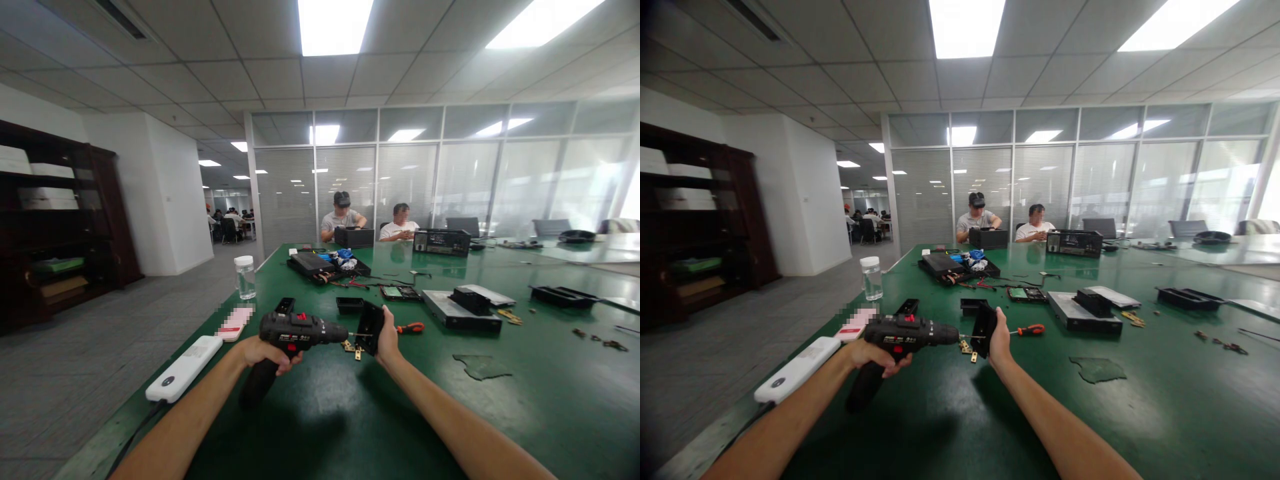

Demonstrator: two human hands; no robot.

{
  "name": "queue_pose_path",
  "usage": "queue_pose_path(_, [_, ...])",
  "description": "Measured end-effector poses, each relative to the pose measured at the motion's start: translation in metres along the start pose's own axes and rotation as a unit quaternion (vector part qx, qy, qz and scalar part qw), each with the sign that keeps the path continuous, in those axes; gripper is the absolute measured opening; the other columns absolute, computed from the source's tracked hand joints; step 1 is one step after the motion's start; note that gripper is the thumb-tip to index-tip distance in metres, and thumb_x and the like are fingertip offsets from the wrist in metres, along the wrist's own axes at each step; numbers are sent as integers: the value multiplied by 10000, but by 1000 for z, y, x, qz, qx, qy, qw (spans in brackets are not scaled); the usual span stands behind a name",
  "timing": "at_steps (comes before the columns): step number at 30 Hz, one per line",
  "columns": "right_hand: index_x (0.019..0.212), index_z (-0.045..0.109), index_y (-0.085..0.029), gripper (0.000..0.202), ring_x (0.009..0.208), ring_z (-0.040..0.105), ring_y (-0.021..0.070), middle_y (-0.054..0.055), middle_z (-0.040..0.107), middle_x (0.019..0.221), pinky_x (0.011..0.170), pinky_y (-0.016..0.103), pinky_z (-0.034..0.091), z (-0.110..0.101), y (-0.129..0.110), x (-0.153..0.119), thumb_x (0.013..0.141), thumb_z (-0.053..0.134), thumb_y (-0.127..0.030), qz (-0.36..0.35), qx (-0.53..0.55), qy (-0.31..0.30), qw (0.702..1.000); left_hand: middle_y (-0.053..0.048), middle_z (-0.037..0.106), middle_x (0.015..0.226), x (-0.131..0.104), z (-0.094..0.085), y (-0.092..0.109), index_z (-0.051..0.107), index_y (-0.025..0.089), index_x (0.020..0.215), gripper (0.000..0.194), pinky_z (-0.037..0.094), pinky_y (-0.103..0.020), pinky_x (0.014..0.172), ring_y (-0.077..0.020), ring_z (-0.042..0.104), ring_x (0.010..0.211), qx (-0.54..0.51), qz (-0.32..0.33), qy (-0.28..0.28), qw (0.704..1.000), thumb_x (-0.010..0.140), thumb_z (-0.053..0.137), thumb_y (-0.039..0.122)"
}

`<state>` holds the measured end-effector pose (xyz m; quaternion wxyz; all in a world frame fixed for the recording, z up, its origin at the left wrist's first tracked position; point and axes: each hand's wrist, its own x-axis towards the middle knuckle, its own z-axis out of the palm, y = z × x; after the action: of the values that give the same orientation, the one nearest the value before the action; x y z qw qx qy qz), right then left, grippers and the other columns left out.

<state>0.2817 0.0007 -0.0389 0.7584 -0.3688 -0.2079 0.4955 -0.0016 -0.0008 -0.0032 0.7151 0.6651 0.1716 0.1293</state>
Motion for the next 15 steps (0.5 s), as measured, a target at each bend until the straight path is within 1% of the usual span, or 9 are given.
queue_pose_path(4, [721,580,-174,402,452,522,145,-20,568,529,432,259,416,2,-3,-4,640,519,-564,16,4,-20,1000,-35,504,795,0,0,0,562,97,916,362,368,-199,488,-76,444,548,-12,2,-1,1000,580,654,196])
queue_pose_path(11, [719,565,-179,384,471,535,147,-31,558,520,466,263,439,1,-3,-5,638,532,-553,4,12,1,1000,-33,510,791,0,-2,-1,560,104,911,363,368,-202,486,-82,452,548,-9,2,-1,1000,578,666,201])
queue_pose_path(15, [732,568,-177,384,487,541,142,-30,566,540,478,253,445,-1,-1,-1,634,543,-548,-7,12,2,1000,-35,507,789,0,-3,-2,560,95,916,370,367,-201,488,-80,451,549,-15,0,1,1000,580,668,205])
